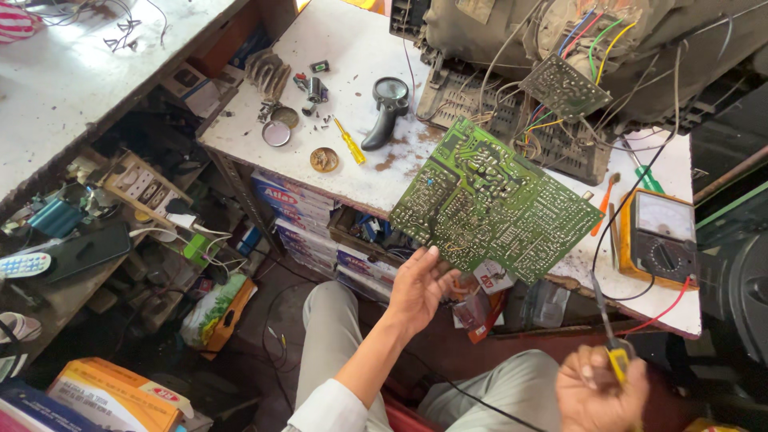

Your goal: The person holds a green circuit board and uses a yellow-handled soldering iron to apply heat to several solder joints. The person also uses a magnifying glass to inspect the board and a multimeter to test connections.

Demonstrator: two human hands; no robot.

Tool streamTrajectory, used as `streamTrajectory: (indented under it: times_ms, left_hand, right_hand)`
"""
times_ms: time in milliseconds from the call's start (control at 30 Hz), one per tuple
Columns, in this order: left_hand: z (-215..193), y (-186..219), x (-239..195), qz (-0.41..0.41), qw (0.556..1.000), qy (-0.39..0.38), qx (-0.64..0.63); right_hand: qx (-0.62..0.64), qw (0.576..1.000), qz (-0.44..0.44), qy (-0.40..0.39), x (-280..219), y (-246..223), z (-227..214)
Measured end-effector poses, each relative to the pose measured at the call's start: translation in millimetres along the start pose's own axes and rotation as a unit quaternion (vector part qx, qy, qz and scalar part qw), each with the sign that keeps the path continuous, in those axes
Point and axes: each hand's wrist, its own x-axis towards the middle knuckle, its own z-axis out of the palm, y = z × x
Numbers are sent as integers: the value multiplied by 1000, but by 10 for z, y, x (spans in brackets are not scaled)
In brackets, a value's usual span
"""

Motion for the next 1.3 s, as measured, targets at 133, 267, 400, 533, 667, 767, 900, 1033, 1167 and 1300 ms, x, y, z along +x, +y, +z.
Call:
streamTrajectory:
  times_ms: [133, 267, 400, 533, 667, 767, 900, 1033, 1167, 1300]
  left_hand:
    - [-28, -29, -6, 17, 999, -28, -18]
    - [33, 38, -65, 2, 1000, -7, 14]
    - [124, 90, -153, -7, 1000, -11, 20]
    - [175, 84, -211, 0, 997, -71, -14]
    - [244, 134, -240, -42, 998, -47, 8]
    - [283, 204, -249, -32, 998, -49, 18]
    - [233, 282, -142, -19, 996, -78, 25]
    - [16, -16, 92, 20, 998, -47, 44]
    - [-358, -351, 417, 34, 996, -74, 20]
    - [-548, -348, 620, 74, 981, -33, 176]
  right_hand:
    - [88, 980, 56, 171, 160, 216, -369]
    - [14, 998, -2, 60, 141, 163, -70]
    - [-318, 941, -111, 27, 12, 175, 663]
    - [-749, 560, -326, -141, 19, 527, 1300]
    - [-764, 501, -357, -197, 268, 934, 1657]
    - [-747, 525, -345, -217, 407, 1061, 1744]
    - [-732, 511, -376, -249, 466, 1112, 1733]
    - [-703, 527, -398, -264, 463, 1143, 1723]
    - [-691, 570, -373, -242, 488, 1120, 1761]
    - [-691, 560, -394, -234, 510, 1020, 1794]
